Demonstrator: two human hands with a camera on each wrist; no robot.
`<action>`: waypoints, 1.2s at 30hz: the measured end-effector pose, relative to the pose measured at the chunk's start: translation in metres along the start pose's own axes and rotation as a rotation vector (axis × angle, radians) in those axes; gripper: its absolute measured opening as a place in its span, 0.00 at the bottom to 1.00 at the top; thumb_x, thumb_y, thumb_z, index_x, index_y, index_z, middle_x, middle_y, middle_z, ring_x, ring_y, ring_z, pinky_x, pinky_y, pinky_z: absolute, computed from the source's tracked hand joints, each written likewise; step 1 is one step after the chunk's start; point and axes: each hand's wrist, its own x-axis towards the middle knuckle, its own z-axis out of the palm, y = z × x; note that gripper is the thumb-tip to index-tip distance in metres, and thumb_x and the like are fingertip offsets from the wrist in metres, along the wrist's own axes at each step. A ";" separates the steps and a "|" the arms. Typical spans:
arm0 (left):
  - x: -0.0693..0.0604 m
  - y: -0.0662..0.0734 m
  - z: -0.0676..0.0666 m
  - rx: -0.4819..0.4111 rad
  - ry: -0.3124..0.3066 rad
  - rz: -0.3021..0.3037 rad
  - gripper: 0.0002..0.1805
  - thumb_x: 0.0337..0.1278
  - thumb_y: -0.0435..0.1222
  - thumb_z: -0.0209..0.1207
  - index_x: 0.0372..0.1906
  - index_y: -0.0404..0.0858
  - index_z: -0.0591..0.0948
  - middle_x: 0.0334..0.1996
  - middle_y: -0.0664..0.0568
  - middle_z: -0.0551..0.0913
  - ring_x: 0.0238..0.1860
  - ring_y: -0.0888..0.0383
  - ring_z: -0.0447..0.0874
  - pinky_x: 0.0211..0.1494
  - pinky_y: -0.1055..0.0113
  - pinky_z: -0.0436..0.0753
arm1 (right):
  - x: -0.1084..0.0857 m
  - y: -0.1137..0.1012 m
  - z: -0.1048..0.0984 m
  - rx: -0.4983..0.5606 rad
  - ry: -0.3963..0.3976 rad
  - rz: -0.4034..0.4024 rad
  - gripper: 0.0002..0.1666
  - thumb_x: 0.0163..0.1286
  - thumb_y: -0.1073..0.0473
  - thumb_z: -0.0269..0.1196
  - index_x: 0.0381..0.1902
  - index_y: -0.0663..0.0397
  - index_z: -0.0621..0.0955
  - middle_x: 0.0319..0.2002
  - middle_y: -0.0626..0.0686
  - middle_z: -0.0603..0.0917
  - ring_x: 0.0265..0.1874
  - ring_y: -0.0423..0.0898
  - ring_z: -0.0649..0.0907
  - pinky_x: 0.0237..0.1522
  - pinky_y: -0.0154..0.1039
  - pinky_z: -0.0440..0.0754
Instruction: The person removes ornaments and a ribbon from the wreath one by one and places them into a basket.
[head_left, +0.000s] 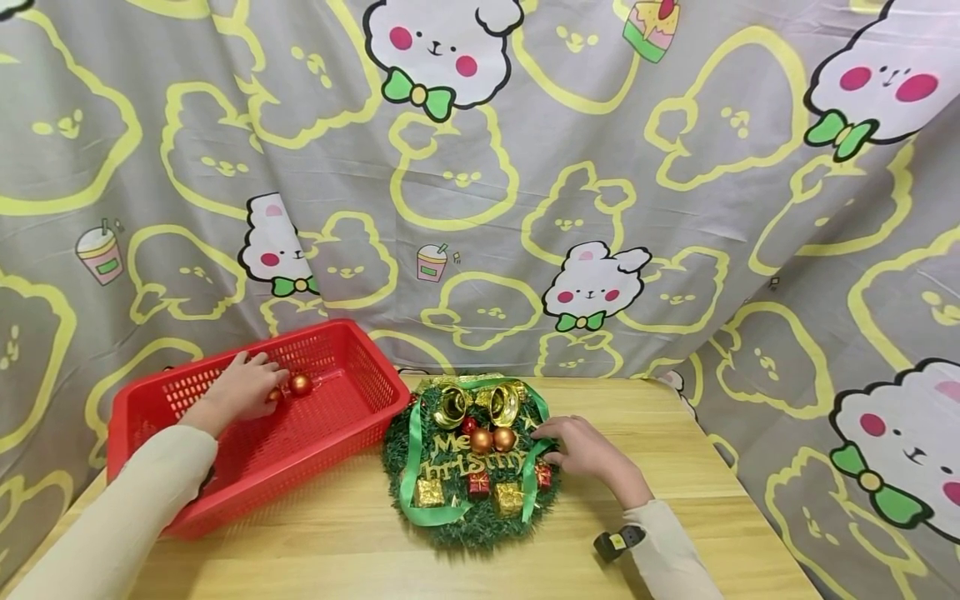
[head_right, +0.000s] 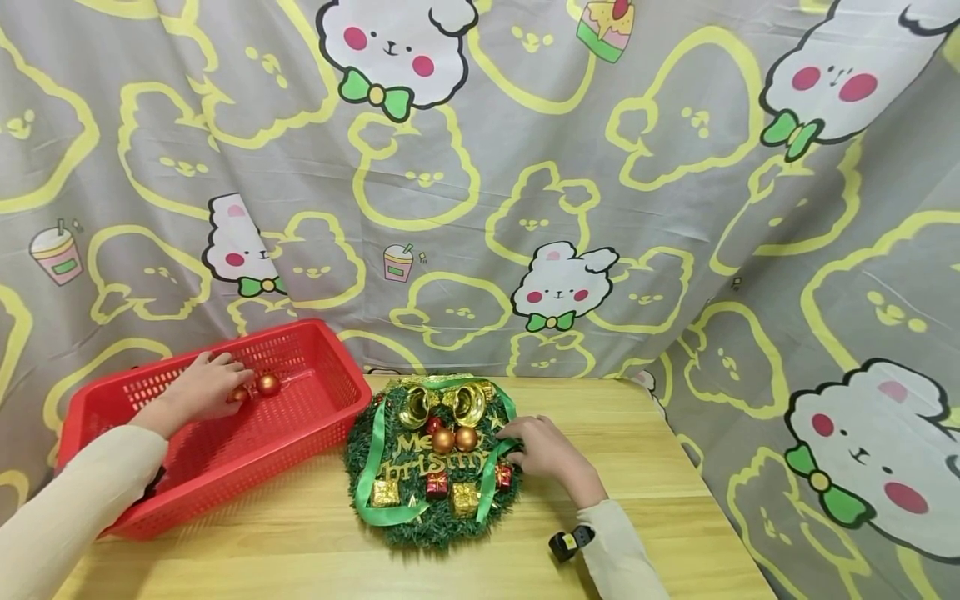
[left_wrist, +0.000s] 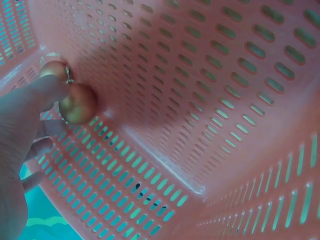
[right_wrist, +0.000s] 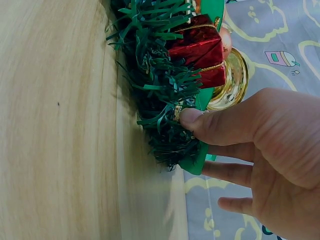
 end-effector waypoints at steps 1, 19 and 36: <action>0.000 0.000 0.000 0.003 0.000 0.002 0.15 0.40 0.37 0.76 0.37 0.39 0.84 0.36 0.44 0.87 0.43 0.42 0.78 0.52 0.38 0.74 | 0.000 0.000 0.000 -0.001 -0.001 -0.001 0.23 0.63 0.64 0.71 0.57 0.59 0.84 0.59 0.62 0.84 0.62 0.62 0.81 0.68 0.63 0.71; 0.003 0.003 -0.011 -0.062 0.050 -0.029 0.19 0.43 0.34 0.74 0.44 0.35 0.86 0.41 0.39 0.87 0.47 0.39 0.79 0.55 0.34 0.73 | 0.000 0.001 0.001 0.000 -0.003 0.017 0.23 0.63 0.64 0.71 0.57 0.56 0.85 0.59 0.60 0.84 0.61 0.61 0.81 0.68 0.63 0.71; 0.037 0.024 -0.070 -0.210 0.305 -0.060 0.14 0.51 0.36 0.71 0.44 0.37 0.86 0.41 0.42 0.88 0.48 0.40 0.77 0.59 0.36 0.70 | 0.000 0.001 0.000 0.008 0.000 0.008 0.23 0.63 0.63 0.71 0.57 0.57 0.85 0.59 0.61 0.84 0.61 0.62 0.81 0.68 0.63 0.71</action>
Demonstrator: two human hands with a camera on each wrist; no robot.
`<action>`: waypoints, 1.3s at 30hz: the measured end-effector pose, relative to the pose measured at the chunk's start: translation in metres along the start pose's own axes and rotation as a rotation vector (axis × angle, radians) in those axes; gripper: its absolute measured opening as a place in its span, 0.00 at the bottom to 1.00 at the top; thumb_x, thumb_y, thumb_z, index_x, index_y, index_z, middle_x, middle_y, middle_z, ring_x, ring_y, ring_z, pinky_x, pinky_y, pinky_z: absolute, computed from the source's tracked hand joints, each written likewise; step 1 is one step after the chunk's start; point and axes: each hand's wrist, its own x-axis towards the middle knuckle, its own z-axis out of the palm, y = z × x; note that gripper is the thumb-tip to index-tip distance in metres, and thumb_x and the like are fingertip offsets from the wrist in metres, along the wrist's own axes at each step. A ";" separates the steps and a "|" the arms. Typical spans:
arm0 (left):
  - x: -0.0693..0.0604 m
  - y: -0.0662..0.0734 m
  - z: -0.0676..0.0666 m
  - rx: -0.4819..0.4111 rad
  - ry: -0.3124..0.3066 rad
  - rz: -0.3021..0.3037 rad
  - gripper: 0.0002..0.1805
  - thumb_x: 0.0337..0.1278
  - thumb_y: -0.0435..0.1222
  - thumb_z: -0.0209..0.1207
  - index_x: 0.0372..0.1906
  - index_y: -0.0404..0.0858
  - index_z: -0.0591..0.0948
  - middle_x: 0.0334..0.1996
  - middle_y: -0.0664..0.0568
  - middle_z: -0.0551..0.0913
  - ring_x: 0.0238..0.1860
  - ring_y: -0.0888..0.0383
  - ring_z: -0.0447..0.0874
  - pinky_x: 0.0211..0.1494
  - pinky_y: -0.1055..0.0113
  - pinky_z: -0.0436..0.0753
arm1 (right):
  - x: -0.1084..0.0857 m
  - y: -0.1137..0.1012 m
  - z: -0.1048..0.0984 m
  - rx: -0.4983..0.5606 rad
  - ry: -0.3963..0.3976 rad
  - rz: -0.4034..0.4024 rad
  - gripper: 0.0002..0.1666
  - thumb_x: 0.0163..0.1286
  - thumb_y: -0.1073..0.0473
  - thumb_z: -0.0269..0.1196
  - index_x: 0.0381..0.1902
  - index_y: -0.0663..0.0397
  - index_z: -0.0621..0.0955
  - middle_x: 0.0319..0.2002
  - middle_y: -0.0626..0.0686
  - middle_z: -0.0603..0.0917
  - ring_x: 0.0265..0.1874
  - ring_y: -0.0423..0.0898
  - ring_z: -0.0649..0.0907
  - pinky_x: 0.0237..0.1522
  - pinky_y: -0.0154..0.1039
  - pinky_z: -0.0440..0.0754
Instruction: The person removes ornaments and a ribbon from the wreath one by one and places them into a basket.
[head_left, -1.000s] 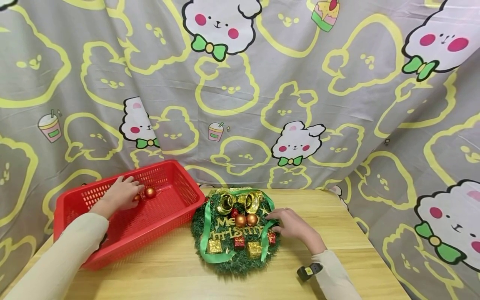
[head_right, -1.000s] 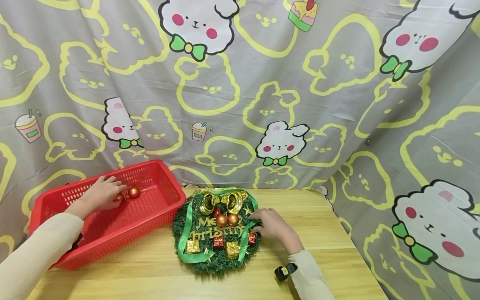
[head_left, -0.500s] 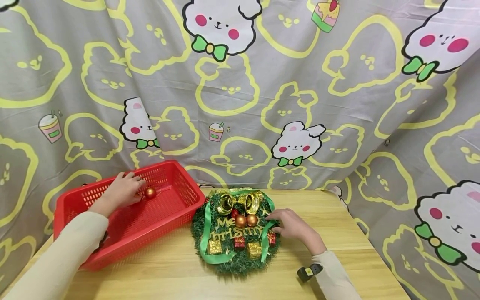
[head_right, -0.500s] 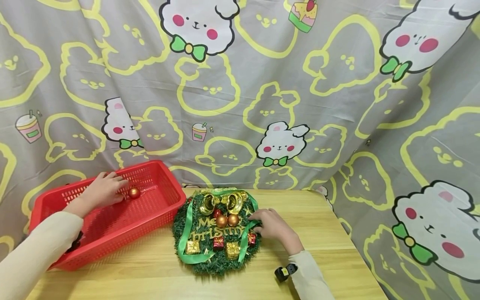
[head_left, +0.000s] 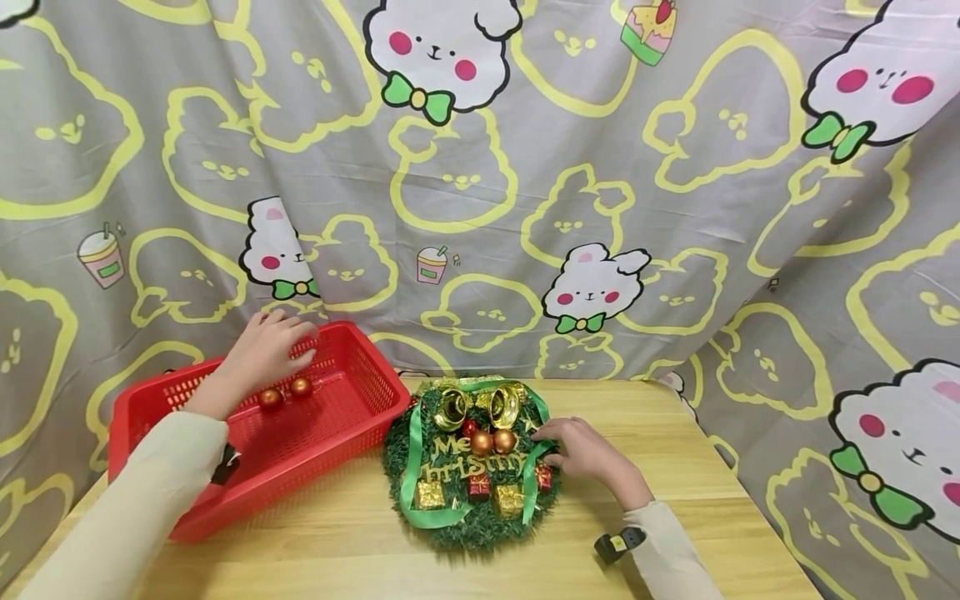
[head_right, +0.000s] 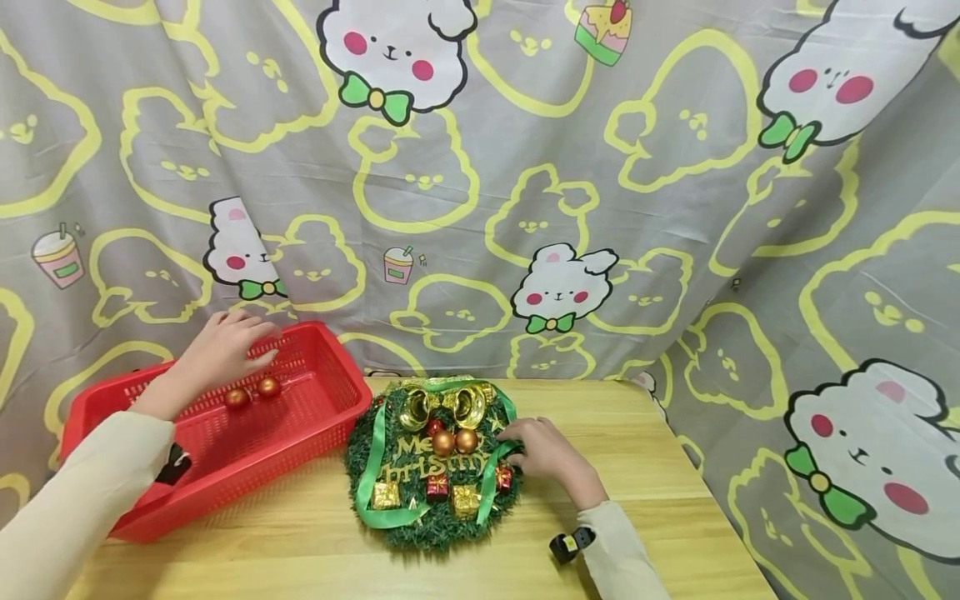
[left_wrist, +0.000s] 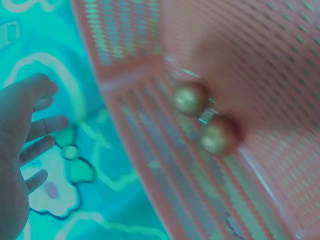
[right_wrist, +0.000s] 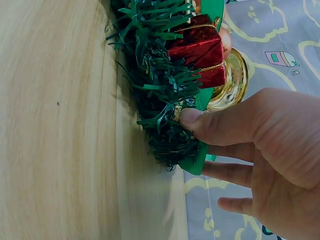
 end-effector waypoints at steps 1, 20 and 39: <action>0.003 0.004 -0.001 -0.010 0.026 0.012 0.13 0.51 0.36 0.71 0.43 0.37 0.86 0.42 0.42 0.88 0.49 0.40 0.77 0.58 0.36 0.70 | 0.000 0.000 0.000 -0.004 0.000 0.000 0.23 0.63 0.63 0.71 0.57 0.57 0.85 0.59 0.61 0.84 0.61 0.62 0.81 0.68 0.63 0.71; 0.042 0.130 -0.004 -0.149 0.205 0.304 0.15 0.56 0.41 0.70 0.47 0.40 0.86 0.42 0.49 0.88 0.49 0.46 0.80 0.60 0.44 0.74 | -0.003 0.004 0.008 -0.022 -0.003 0.006 0.23 0.64 0.62 0.71 0.58 0.55 0.85 0.60 0.59 0.84 0.63 0.60 0.81 0.69 0.61 0.71; 0.037 0.213 0.045 -0.295 0.064 0.391 0.14 0.65 0.46 0.65 0.52 0.48 0.84 0.47 0.56 0.87 0.53 0.53 0.79 0.63 0.49 0.74 | 0.002 0.002 0.001 -0.025 -0.006 -0.041 0.23 0.63 0.62 0.71 0.57 0.58 0.85 0.58 0.60 0.85 0.60 0.59 0.82 0.67 0.60 0.74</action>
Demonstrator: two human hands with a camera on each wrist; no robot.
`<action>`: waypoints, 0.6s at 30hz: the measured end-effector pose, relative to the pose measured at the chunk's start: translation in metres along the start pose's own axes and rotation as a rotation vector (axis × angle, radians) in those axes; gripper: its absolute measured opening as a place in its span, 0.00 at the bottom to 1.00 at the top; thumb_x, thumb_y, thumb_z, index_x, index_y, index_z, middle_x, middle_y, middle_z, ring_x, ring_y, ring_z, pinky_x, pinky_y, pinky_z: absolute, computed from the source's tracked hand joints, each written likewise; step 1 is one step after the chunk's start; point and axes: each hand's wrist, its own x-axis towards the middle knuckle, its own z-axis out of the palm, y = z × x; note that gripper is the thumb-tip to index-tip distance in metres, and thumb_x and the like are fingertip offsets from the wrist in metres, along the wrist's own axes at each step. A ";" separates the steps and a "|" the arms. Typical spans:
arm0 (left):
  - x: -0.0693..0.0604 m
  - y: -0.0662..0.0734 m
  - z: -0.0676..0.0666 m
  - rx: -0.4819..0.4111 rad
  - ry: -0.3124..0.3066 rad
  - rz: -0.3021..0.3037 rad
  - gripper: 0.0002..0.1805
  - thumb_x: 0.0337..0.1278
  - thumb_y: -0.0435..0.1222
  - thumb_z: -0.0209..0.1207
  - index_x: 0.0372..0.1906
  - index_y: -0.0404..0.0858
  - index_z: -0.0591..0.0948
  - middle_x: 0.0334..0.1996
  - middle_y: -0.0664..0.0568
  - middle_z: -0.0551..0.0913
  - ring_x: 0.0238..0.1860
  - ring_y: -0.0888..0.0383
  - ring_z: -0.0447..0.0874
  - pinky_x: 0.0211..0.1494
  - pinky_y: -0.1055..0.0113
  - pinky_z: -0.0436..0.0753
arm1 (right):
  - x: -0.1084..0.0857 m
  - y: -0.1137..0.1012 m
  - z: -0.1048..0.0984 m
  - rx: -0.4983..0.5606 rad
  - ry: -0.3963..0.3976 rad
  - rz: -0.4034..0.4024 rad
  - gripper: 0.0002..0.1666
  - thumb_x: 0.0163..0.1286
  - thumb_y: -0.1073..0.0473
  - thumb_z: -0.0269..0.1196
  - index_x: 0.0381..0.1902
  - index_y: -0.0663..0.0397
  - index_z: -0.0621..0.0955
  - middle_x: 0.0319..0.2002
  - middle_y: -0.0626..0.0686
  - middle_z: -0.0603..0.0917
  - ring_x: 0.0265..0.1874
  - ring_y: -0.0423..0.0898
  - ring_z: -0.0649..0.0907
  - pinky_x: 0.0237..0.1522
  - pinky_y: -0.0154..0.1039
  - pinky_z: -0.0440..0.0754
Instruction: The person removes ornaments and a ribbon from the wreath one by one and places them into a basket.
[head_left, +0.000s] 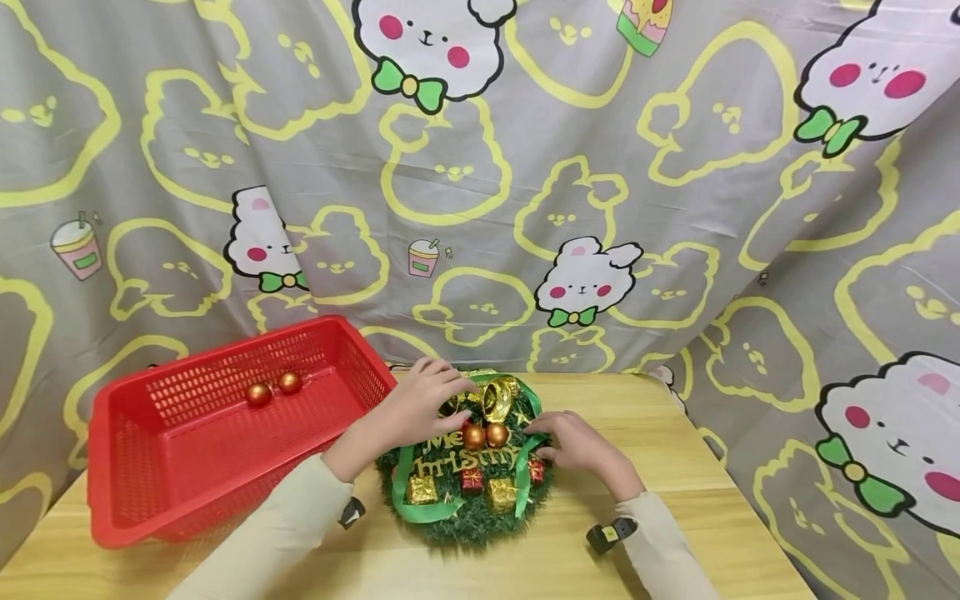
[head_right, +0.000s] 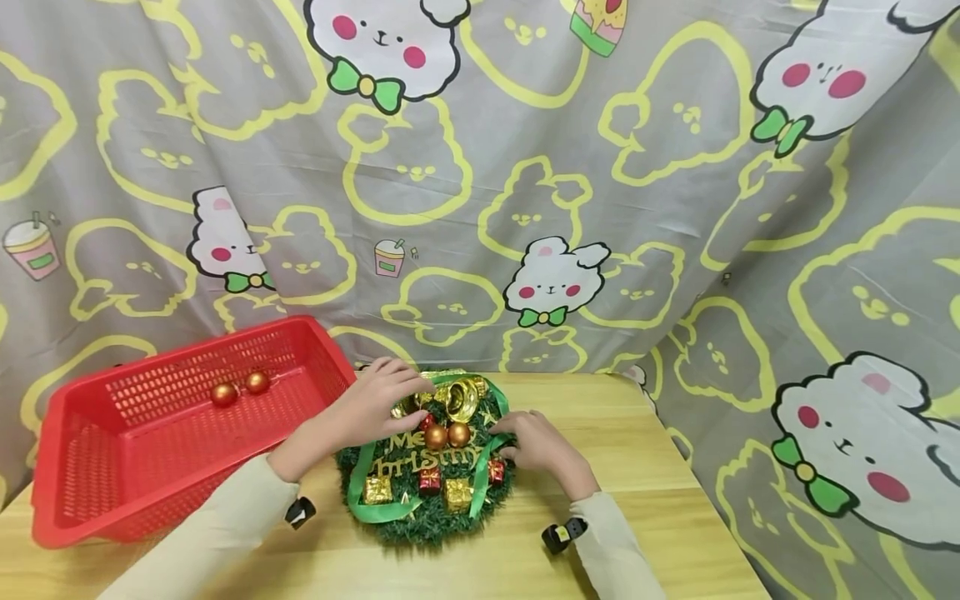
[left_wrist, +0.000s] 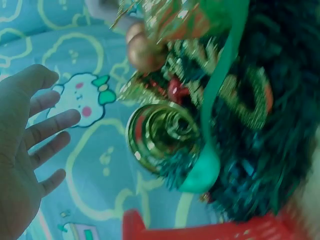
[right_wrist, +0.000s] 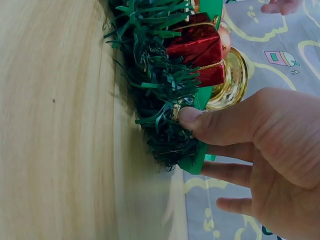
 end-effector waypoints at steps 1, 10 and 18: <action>0.000 0.002 0.002 -0.011 -0.004 -0.001 0.14 0.65 0.45 0.65 0.52 0.48 0.84 0.47 0.55 0.87 0.53 0.52 0.79 0.62 0.48 0.74 | 0.000 0.000 0.000 -0.004 0.000 0.000 0.23 0.63 0.62 0.71 0.57 0.58 0.85 0.58 0.60 0.85 0.60 0.59 0.83 0.66 0.59 0.74; -0.003 0.010 0.017 -0.041 -0.024 -0.011 0.13 0.63 0.45 0.66 0.51 0.50 0.83 0.47 0.57 0.86 0.53 0.53 0.79 0.61 0.48 0.74 | 0.004 -0.001 -0.001 0.003 -0.010 0.007 0.22 0.63 0.63 0.72 0.56 0.57 0.85 0.58 0.59 0.86 0.59 0.58 0.83 0.64 0.56 0.78; -0.001 0.011 0.025 -0.051 -0.066 -0.030 0.14 0.62 0.44 0.67 0.51 0.49 0.84 0.47 0.57 0.87 0.50 0.55 0.79 0.59 0.50 0.74 | 0.007 -0.001 -0.001 0.023 -0.043 0.053 0.22 0.64 0.63 0.71 0.57 0.56 0.85 0.59 0.59 0.85 0.60 0.58 0.83 0.64 0.55 0.78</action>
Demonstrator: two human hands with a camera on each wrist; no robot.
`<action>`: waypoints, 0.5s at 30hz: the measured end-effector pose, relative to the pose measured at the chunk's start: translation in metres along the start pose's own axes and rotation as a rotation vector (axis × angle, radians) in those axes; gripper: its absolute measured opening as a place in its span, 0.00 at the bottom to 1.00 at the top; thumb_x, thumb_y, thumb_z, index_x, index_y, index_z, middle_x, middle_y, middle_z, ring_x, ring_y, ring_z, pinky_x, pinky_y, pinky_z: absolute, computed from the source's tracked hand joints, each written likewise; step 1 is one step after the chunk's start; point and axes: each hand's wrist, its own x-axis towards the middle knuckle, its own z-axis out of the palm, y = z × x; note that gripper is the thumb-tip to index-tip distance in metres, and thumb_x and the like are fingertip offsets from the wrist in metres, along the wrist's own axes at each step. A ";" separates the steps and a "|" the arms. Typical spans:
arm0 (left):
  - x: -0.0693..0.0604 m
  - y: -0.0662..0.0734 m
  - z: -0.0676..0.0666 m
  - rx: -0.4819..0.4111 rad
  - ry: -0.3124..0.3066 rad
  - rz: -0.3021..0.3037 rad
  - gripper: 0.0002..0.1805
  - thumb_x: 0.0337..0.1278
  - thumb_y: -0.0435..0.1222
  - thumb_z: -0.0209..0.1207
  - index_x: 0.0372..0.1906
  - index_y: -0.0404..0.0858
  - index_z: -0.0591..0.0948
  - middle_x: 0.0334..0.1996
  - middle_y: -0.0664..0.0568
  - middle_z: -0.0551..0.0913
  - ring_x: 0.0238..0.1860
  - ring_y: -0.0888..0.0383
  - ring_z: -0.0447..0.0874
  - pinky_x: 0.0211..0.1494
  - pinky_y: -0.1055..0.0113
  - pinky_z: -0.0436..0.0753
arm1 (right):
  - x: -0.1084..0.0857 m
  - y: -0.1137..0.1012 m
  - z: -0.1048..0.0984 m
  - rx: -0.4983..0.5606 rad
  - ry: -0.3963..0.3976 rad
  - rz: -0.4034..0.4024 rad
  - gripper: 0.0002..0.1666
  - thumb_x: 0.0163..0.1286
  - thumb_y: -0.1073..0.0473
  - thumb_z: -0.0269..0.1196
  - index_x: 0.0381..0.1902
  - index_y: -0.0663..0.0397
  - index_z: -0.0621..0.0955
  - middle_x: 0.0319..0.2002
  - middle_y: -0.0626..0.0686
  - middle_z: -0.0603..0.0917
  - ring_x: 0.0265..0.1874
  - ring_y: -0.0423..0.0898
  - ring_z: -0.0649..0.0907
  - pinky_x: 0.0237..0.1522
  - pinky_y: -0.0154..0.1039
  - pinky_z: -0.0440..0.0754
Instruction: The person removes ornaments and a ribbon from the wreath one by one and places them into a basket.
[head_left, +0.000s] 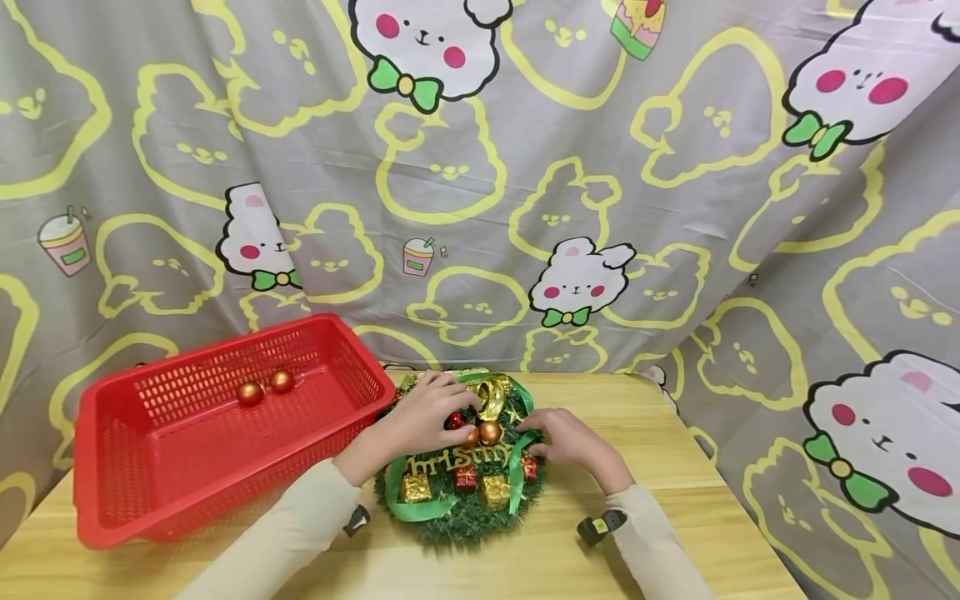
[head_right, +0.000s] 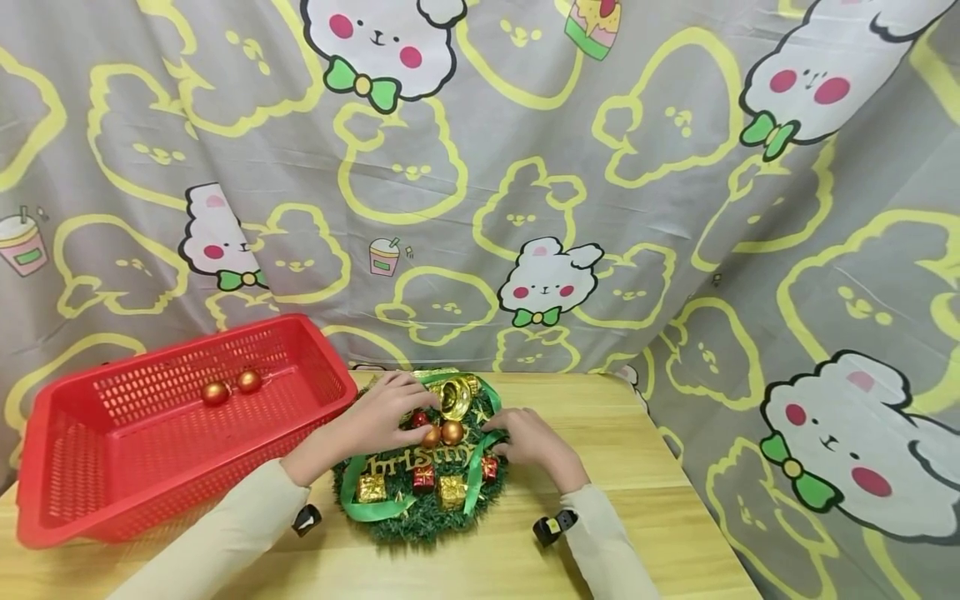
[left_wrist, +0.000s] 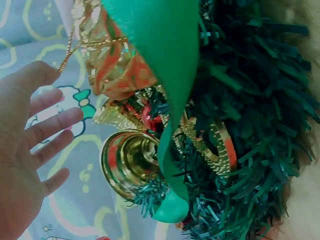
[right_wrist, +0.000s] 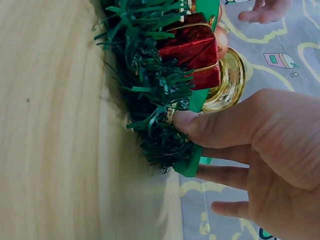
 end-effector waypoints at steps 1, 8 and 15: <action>0.000 0.000 0.001 -0.001 -0.004 -0.001 0.14 0.62 0.44 0.67 0.51 0.49 0.84 0.47 0.57 0.87 0.50 0.55 0.79 0.58 0.50 0.74 | 0.000 0.000 0.000 0.002 -0.005 0.005 0.22 0.64 0.63 0.71 0.57 0.56 0.85 0.59 0.58 0.85 0.58 0.57 0.84 0.63 0.54 0.79; -0.001 -0.001 0.010 -0.013 -0.054 -0.011 0.13 0.62 0.44 0.66 0.50 0.47 0.85 0.46 0.54 0.87 0.51 0.53 0.79 0.59 0.49 0.74 | 0.002 0.001 0.000 0.004 -0.009 -0.004 0.21 0.62 0.64 0.72 0.55 0.57 0.86 0.56 0.58 0.86 0.53 0.54 0.85 0.60 0.53 0.81; -0.002 0.000 0.013 0.013 -0.080 -0.001 0.14 0.61 0.45 0.66 0.49 0.47 0.86 0.46 0.54 0.87 0.49 0.54 0.78 0.55 0.52 0.75 | -0.001 0.001 0.000 0.021 -0.004 -0.011 0.22 0.64 0.64 0.71 0.56 0.56 0.85 0.58 0.59 0.85 0.59 0.59 0.83 0.63 0.55 0.79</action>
